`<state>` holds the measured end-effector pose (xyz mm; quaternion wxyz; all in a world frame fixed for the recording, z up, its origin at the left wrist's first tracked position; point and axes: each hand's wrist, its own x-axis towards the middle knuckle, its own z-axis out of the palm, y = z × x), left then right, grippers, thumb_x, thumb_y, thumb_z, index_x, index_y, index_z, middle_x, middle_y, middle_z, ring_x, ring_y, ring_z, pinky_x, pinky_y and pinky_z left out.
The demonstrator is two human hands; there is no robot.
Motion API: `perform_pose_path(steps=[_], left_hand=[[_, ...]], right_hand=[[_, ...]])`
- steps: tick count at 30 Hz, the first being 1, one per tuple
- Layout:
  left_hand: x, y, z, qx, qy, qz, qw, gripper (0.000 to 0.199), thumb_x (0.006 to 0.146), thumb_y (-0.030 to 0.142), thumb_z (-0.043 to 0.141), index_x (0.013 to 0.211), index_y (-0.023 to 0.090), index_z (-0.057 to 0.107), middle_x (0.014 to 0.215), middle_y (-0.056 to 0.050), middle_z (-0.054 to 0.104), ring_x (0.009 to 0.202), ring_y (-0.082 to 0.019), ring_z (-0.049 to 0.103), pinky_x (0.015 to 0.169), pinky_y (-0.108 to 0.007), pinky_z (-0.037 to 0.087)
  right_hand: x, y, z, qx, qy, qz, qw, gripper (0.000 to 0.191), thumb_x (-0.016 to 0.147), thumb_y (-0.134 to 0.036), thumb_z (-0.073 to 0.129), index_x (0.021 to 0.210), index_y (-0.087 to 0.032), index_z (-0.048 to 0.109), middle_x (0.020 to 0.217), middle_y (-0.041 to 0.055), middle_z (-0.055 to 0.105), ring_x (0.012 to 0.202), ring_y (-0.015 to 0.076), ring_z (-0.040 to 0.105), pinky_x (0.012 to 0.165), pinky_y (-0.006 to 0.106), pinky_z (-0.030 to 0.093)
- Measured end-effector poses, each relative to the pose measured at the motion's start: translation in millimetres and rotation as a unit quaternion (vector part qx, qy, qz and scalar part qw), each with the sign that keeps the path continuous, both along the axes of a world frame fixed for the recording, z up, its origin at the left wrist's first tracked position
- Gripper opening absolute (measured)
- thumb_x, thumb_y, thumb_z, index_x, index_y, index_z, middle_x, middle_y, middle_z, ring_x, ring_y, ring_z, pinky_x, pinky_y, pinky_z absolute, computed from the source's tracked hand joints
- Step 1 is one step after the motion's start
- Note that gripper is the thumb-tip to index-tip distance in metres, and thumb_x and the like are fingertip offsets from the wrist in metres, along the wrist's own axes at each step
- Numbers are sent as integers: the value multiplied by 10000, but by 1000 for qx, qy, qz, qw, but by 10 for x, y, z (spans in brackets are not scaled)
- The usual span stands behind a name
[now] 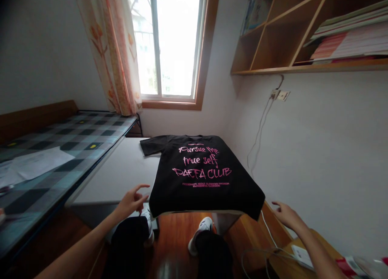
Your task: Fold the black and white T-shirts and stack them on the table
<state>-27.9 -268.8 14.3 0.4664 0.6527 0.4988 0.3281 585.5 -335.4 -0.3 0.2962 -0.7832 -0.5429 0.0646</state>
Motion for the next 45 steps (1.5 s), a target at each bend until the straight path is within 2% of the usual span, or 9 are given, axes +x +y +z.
perform_pose_path(steps=[3,5,8,12,18,24,28,34,45], left_hand=[[46,343,258,114,51,43,991,317,818,435,555,996,184,629,608,5,637,580,-157,641,551,-247,484],[101,617,328,155,96,43,982,242,823,376,546,938,190,649,758,-31,680,715,-175,664,631,-266,510],[174,1029,258,211,161,24,964,222,814,265,542,998,198,647,1022,-63,669,948,-203,639,787,-304,520],[161,1500,82,284,282,46,915,431,760,113,558,1179,210,593,1213,-82,567,1146,-241,534,990,-375,423],[-59,2083,54,306,444,101,836,527,811,146,567,1329,213,500,1338,-121,493,1253,-291,437,982,-410,391],[-131,2594,128,314,529,-5,788,538,848,238,593,1368,245,456,1341,-99,535,1213,-262,485,923,-367,400],[16,2792,158,323,562,-50,760,594,827,149,585,1389,253,428,1320,-107,552,1153,-269,527,886,-364,391],[238,2885,147,385,564,-62,728,399,912,118,411,1288,176,531,1116,-135,627,998,-259,576,810,-371,396],[132,3039,63,385,581,-49,716,269,884,33,382,959,101,631,978,-150,607,909,-261,581,696,-343,429]], right_hand=[[-98,393,152,28,-87,10,996,344,637,-432,517,811,-186,683,716,118,677,717,295,662,728,449,520],[-324,648,230,58,-120,59,989,438,715,-473,481,932,-154,687,904,150,680,885,301,650,863,459,490],[-771,983,248,52,-133,149,979,448,806,-480,455,1048,-170,670,1060,137,649,1020,279,609,950,435,453],[-1194,1375,154,33,-149,201,968,427,850,-468,465,1117,-195,656,1181,128,601,1125,276,557,979,422,435],[-1283,1735,-33,8,-181,196,964,444,870,-472,447,1168,-208,643,1238,132,578,1168,288,534,966,443,441],[-1215,1834,-105,8,-195,201,960,471,897,-527,398,1162,-228,647,1204,111,590,1140,265,548,959,423,439],[-1136,1978,-58,2,-211,181,961,502,901,-541,375,1172,-216,644,1233,118,583,1171,271,531,975,422,427],[-1084,2264,-37,-40,-248,141,958,590,913,-546,329,1367,-214,505,1446,117,434,1357,287,350,1075,438,327],[-1224,2332,-148,-117,-270,146,944,602,923,-591,267,1446,-315,380,1525,38,333,1419,266,228,1115,470,229]])
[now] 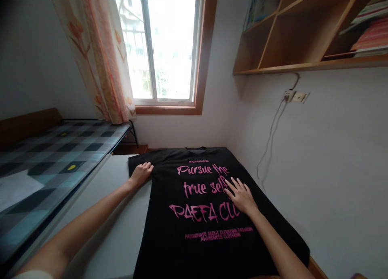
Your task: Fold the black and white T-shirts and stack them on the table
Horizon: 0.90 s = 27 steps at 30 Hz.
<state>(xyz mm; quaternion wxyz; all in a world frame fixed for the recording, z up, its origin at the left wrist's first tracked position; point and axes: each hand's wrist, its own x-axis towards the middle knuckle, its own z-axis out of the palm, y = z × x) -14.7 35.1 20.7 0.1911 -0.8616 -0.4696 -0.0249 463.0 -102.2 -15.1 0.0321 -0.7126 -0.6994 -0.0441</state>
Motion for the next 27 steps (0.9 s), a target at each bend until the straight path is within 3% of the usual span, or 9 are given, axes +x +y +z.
perform_pose_path(steps=[4,11,16,18,21,23,27], left_hand=[[-278,69,12,-6,-10,30,999,275,880,39,385,964,114,637,978,-152,606,915,-261,586,685,-335,435],[-1073,199,91,-1,0,143,990,332,882,71,358,980,143,667,1019,-159,619,928,-282,616,709,-360,459],[-1405,266,275,-125,-25,215,968,338,883,192,440,1142,249,649,1148,-108,631,978,-257,644,780,-338,486],[-1385,239,346,-168,-35,210,963,392,860,196,471,1214,279,617,1258,-89,602,1069,-248,618,850,-335,481],[-1149,80,320,-137,-81,182,970,423,895,259,434,1297,262,564,1402,-84,503,1260,-246,489,990,-359,417],[-901,-88,190,-108,-122,169,972,467,941,414,363,1354,254,510,1446,-90,453,1361,-278,358,1066,-430,337],[-490,-376,-175,-141,-138,159,967,671,895,658,283,1444,284,374,1537,-105,291,1427,-343,185,1099,-586,181]], right_hand=[[-337,65,30,-1,4,-7,1000,581,932,-567,280,1447,-317,376,1529,43,325,1420,263,224,1113,457,225],[-1415,410,130,-6,47,3,999,567,940,-556,280,1451,-327,368,1540,44,300,1427,258,187,1117,451,167],[-1808,622,182,-20,71,11,997,580,937,-568,275,1458,-325,352,1554,42,267,1434,254,150,1123,444,127],[-1824,642,187,-23,76,13,997,588,937,-572,265,1461,-321,347,1557,41,257,1435,255,146,1123,444,123],[-1803,629,199,-27,79,17,996,598,937,-575,255,1468,-313,335,1562,37,245,1435,254,143,1124,440,122],[-1794,612,211,-30,76,15,997,600,937,-575,250,1471,-312,328,1565,30,236,1436,250,138,1126,436,119],[-1793,594,226,-39,74,11,996,602,939,-573,237,1475,-312,318,1570,23,220,1440,244,125,1129,433,113]])
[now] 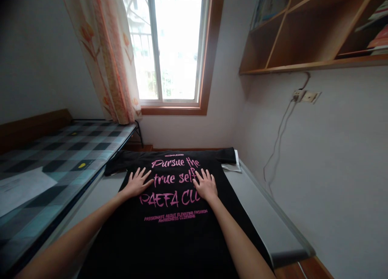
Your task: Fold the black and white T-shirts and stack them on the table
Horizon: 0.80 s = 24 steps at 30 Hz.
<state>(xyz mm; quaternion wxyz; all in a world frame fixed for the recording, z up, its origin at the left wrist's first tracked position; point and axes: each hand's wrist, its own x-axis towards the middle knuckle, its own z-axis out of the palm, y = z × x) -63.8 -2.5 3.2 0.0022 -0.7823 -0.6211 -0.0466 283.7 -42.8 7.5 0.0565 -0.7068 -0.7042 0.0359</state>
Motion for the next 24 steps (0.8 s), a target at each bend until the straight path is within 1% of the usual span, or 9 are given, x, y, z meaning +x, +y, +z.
perform_pose_path(steps=[2,3,5,8,12,15,24], left_hand=[[80,-55,-117,9,2,1,1000,724,881,688,257,1473,274,310,1555,-118,235,1437,-340,144,1105,-610,116],[93,-58,-146,14,3,3,1000,735,879,694,245,1479,273,293,1559,-119,220,1440,-335,135,1107,-610,101],[89,-29,-153,13,1,1,1000,740,877,702,228,1480,277,287,1564,-115,207,1443,-325,133,1112,-598,107],[85,77,-110,4,-1,-1,1000,754,871,712,229,1483,273,280,1567,-114,196,1445,-317,129,1117,-580,129],[138,291,-83,2,-13,-5,1000,759,866,721,223,1480,278,287,1565,-111,205,1446,-311,125,1121,-575,120],[179,482,-87,1,-22,-7,1000,771,860,729,220,1479,276,289,1566,-112,203,1447,-309,123,1122,-574,116],[209,1068,-89,8,-24,4,1000,747,868,715,233,1476,286,295,1553,-94,252,1446,-288,145,1130,-551,119]], right_hand=[[6,6,-6,-1,4,3,1000,607,939,-577,229,1477,-308,314,1571,25,218,1440,245,122,1130,437,108],[11,14,-12,-1,7,4,1000,610,938,-581,227,1477,-307,314,1571,27,217,1439,247,121,1129,439,107],[23,44,-29,1,10,3,1000,615,934,-591,232,1474,-310,320,1571,29,217,1439,250,121,1127,442,111],[45,129,-55,9,13,-1,1000,615,927,-599,252,1466,-315,337,1567,31,229,1436,248,133,1125,437,119],[82,308,-67,18,13,-9,1000,610,927,-595,261,1461,-314,347,1558,36,252,1432,248,147,1123,433,124],[107,474,-56,8,8,-13,1000,604,931,-586,250,1466,-318,335,1563,31,241,1433,245,141,1123,432,118],[110,1064,-53,-3,4,-13,1000,621,933,-574,219,1478,-292,315,1568,35,221,1431,260,126,1120,459,111]])
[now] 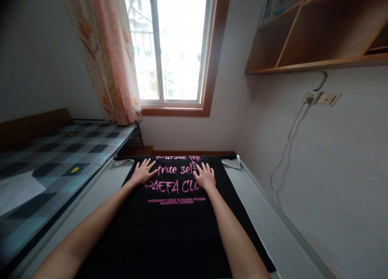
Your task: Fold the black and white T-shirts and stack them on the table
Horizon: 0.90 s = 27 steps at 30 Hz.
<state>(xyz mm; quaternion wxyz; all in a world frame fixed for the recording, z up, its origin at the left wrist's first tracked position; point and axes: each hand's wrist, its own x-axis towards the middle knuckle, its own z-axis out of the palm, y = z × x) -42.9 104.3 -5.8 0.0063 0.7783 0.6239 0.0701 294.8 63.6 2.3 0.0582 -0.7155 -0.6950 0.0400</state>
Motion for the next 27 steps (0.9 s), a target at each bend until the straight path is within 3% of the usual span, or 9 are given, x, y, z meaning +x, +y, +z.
perform_pose_path(steps=[6,12,19,27], left_hand=[[24,223,22,0,4,7,1000,733,873,705,242,1479,294,282,1550,-93,261,1444,-286,150,1123,-569,130],[32,310,22,-4,1,8,1000,726,877,697,251,1471,284,307,1545,-86,276,1440,-301,161,1121,-585,128],[71,129,-23,61,-6,45,997,567,942,515,288,1423,242,418,1509,-106,353,1414,-289,247,1125,-514,201],[74,-94,-18,28,-10,58,998,599,938,528,261,1460,248,346,1534,-94,304,1427,-277,217,1130,-516,189]], right_hand=[[24,283,-25,10,5,2,1000,620,927,-586,231,1469,-302,331,1561,34,243,1428,254,148,1117,444,130],[31,373,-56,24,8,2,1000,613,920,-588,255,1456,-309,359,1549,46,276,1423,257,178,1115,439,145],[-8,317,-3,-8,-16,-5,1000,634,926,-584,210,1487,-300,288,1572,35,209,1436,258,129,1124,444,117],[-26,138,-11,-9,-19,2,1000,643,931,-579,191,1500,-285,253,1577,43,192,1439,258,115,1128,461,103]])
